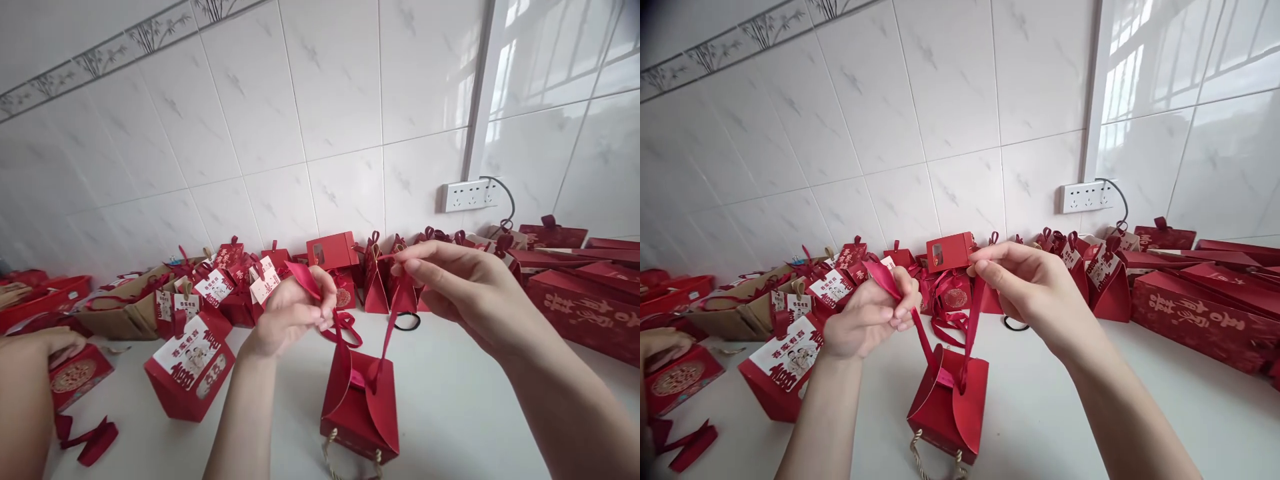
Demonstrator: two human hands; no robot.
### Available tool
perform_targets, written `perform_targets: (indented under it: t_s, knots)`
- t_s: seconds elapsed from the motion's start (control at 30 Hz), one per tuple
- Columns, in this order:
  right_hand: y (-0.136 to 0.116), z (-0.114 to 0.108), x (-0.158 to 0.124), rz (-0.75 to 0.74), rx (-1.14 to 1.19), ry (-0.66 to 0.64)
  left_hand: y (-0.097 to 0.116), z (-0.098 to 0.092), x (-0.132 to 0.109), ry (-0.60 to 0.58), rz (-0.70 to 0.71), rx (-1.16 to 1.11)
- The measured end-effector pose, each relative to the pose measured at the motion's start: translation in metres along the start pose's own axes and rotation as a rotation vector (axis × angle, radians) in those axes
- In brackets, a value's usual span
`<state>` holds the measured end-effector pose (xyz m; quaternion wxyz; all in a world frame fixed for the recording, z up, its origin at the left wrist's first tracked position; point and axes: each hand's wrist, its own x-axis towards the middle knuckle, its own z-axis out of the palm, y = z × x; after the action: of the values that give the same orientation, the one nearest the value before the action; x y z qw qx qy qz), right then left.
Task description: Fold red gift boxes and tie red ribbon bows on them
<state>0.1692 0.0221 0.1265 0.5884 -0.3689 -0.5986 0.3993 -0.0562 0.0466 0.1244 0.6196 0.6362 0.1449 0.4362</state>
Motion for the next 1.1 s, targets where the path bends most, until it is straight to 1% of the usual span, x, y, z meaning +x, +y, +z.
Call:
perform_targets:
  t_s: [0.07,0.17,0.23,0.27,0.33,0.43,0.5,0.57,0.63,0.73,0.83,0.93,0.97,1.0,1.1]
  knots:
    - [-0.001,0.002,-0.001,-0.021,-0.073,-0.030,-0.002,-0.005,0.000,-0.042,0.031,0.011]
    - [-0.002,0.005,-0.004,-0.085,-0.193,-0.086,-0.004,-0.008,-0.002,-0.049,0.071,0.070]
    - [-0.002,0.008,-0.006,-0.125,-0.246,-0.112,-0.002,-0.006,-0.004,-0.053,0.056,0.124]
    - [-0.003,0.010,-0.007,-0.140,-0.261,-0.125,-0.001,-0.003,-0.005,-0.035,0.036,0.163]
    - [-0.004,0.016,-0.009,-0.161,-0.273,-0.147,0.003,0.004,-0.006,0.045,-0.016,0.285]
    - [-0.004,0.025,-0.012,-0.187,-0.277,-0.189,0.009,0.014,-0.007,0.215,-0.067,0.544]
    - [-0.002,0.029,-0.014,-0.209,-0.262,-0.193,0.011,0.017,-0.007,0.342,-0.016,0.693]
    - [0.001,0.032,-0.015,-0.239,-0.212,-0.173,0.012,0.017,-0.008,0.452,0.099,0.752]
    - [0.004,0.033,-0.015,-0.258,-0.136,-0.146,0.013,0.015,-0.009,0.505,0.196,0.691]
    - [0.006,0.033,-0.015,-0.248,-0.068,-0.099,0.014,0.010,-0.008,0.508,0.264,0.433]
    - [0.006,0.033,-0.014,-0.225,-0.063,-0.070,0.012,0.006,-0.004,0.548,0.276,0.202]
    - [0.004,0.034,-0.013,-0.199,-0.060,-0.085,0.010,0.006,0.000,0.638,0.273,0.106]
    - [0.004,0.034,-0.013,-0.189,-0.062,-0.095,0.009,0.006,0.001,0.649,0.282,0.082]
    - [0.003,0.035,-0.013,-0.180,-0.061,-0.103,0.009,0.007,0.001,0.643,0.293,0.059]
    - [0.002,0.035,-0.014,-0.184,-0.019,-0.095,0.011,0.012,-0.001,0.575,0.321,0.054]
